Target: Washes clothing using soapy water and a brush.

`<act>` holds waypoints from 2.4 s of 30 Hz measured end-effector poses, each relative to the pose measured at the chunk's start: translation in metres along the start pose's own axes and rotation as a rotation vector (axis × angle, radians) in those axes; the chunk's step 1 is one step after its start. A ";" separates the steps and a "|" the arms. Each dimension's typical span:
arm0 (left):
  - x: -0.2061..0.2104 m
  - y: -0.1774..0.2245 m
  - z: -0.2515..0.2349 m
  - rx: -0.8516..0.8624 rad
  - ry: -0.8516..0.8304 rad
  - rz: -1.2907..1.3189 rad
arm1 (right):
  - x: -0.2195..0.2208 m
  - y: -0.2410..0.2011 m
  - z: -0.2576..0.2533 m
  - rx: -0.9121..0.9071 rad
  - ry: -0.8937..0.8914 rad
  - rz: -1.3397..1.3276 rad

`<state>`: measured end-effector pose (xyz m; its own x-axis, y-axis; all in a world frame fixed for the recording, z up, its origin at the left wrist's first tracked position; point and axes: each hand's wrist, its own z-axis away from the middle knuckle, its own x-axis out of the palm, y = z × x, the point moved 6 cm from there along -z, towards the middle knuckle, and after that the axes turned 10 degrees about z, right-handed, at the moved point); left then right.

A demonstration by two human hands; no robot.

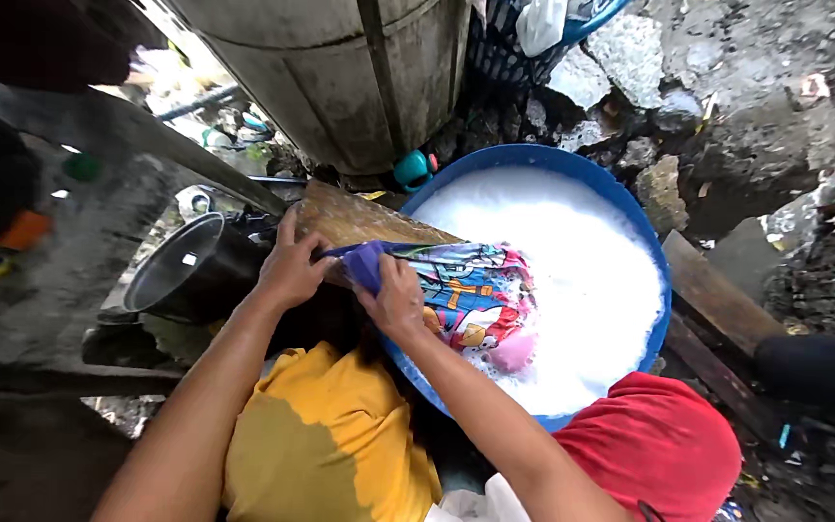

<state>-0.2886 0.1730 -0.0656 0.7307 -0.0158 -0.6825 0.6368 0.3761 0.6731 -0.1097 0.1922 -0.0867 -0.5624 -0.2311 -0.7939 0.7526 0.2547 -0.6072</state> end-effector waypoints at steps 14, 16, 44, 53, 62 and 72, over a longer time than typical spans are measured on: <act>-0.001 0.024 0.011 -0.105 -0.050 0.001 | 0.001 0.001 -0.002 0.015 0.043 -0.021; 0.001 0.005 0.002 -0.006 -0.013 -0.003 | -0.006 0.018 0.007 -0.054 0.008 0.011; 0.006 -0.010 0.039 -0.023 0.033 -0.009 | -0.033 0.109 0.075 0.079 -0.899 -0.666; 0.009 -0.016 0.054 -0.101 0.035 -0.006 | -0.005 0.003 0.025 -0.050 -0.127 -0.018; 0.009 -0.010 0.037 -0.073 0.047 -0.031 | -0.049 0.143 0.004 0.460 0.187 -0.068; 0.009 -0.010 0.039 -0.084 0.032 -0.083 | -0.077 0.226 0.005 0.618 0.068 -0.035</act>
<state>-0.2784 0.1327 -0.0676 0.6673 -0.0210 -0.7445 0.6707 0.4514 0.5885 0.1055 0.2627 -0.1629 -0.5958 -0.1643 -0.7862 0.7808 -0.3477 -0.5191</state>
